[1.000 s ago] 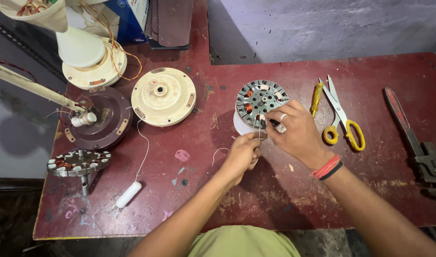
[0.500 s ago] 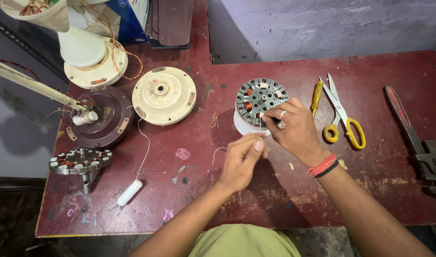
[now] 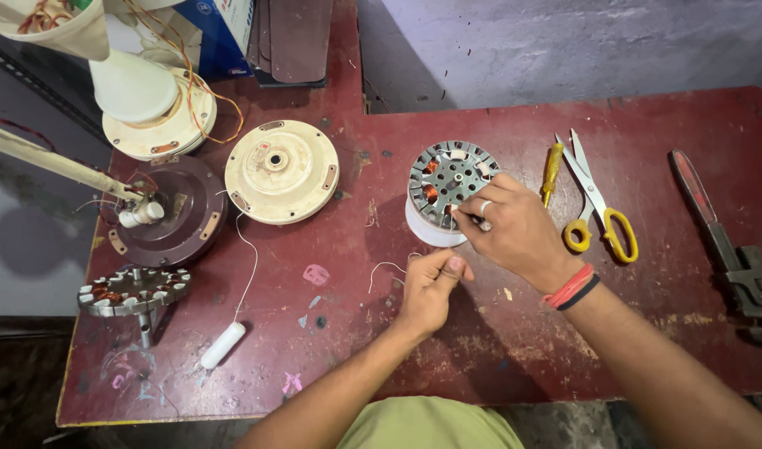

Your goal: The person winds a thin white wire around the slots of a motor stator core. They repeatedly pull the wire through the slots and wrap it around the core, building up the coil layer by layer.

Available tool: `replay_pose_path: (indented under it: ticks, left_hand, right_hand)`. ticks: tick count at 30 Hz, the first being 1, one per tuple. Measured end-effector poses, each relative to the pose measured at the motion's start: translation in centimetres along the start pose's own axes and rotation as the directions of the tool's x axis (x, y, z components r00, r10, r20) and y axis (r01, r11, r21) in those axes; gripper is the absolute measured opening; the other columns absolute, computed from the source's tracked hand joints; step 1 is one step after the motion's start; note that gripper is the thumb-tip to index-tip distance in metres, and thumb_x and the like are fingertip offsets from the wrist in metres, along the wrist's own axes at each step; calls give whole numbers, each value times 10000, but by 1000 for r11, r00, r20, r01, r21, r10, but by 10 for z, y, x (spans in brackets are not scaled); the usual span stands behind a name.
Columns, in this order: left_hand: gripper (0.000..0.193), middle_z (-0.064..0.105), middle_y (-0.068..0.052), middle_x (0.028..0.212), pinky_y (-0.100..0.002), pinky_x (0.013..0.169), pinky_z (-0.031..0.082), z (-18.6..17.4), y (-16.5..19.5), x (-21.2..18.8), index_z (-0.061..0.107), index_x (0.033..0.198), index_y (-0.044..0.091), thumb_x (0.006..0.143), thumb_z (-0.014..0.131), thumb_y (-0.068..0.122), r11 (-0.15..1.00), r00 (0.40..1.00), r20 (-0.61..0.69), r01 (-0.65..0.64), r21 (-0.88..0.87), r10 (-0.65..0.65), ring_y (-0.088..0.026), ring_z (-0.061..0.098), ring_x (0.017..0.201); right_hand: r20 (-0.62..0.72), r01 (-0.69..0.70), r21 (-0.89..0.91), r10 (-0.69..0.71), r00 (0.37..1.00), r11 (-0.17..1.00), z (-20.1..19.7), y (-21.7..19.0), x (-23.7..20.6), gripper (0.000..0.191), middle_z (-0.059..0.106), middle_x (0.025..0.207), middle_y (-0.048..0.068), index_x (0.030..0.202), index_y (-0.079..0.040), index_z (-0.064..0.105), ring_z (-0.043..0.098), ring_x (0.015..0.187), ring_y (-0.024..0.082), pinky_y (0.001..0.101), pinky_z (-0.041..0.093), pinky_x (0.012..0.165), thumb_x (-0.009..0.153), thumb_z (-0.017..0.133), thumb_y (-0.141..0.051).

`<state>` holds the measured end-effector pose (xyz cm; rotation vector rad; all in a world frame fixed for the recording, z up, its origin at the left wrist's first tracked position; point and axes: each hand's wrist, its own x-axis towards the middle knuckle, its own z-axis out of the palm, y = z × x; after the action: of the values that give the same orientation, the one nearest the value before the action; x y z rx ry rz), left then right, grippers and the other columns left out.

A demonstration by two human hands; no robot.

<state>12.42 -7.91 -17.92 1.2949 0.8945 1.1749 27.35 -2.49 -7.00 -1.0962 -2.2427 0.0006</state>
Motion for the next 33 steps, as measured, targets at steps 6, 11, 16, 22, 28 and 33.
replay_pose_path:
  ticks: [6,11,16,22,28,33]
  left_hand:
    - [365,652,-65,749,-346,735,450,0,-1,5,665,827,17,1058,571,282,967,976,42,-219,134,215,-190,572,752]
    - [346,646,-85,731,-374,806,449,5,8,0,667,812,21,1047,571,255,956,967,81,-251,149,242,-232,581,729]
    - [326,651,-95,744,-368,798,458,7,13,-3,684,820,19,1031,589,248,959,966,84,-252,131,243,-236,592,756]
    - [322,667,-97,730,-368,770,449,-2,15,2,686,806,24,1029,601,241,953,965,93,-258,161,246,-232,582,736]
    - [281,666,-90,713,-369,767,461,-8,25,0,684,811,35,1011,618,220,924,938,150,-337,181,312,-242,601,689]
    - [219,617,-113,687,-384,766,453,-6,33,-1,659,800,23,976,646,154,872,900,225,-423,244,374,-299,563,671]
  right_hand:
    - [93,91,-38,-88,992,995,-6,3,6,98,721,821,78,813,-8,759,645,827,267,386,538,746,816,784,-103]
    - [147,83,-86,-70,987,993,-8,2,8,137,713,785,79,796,-16,759,641,805,266,391,540,737,834,770,-148]
    - [176,52,-126,-29,984,991,-4,1,10,159,696,755,102,757,-11,748,644,796,279,405,537,721,814,764,-159]
    - [223,30,-11,-27,974,999,-11,9,11,128,733,842,133,859,11,773,668,849,299,424,542,779,811,736,-102]
    - [210,4,4,-5,978,1000,-10,9,8,129,739,849,143,855,26,767,672,850,315,432,541,783,814,733,-91]
    - [245,37,-71,-18,969,997,-6,8,14,168,718,785,149,809,18,764,653,794,317,443,534,763,849,747,-144]
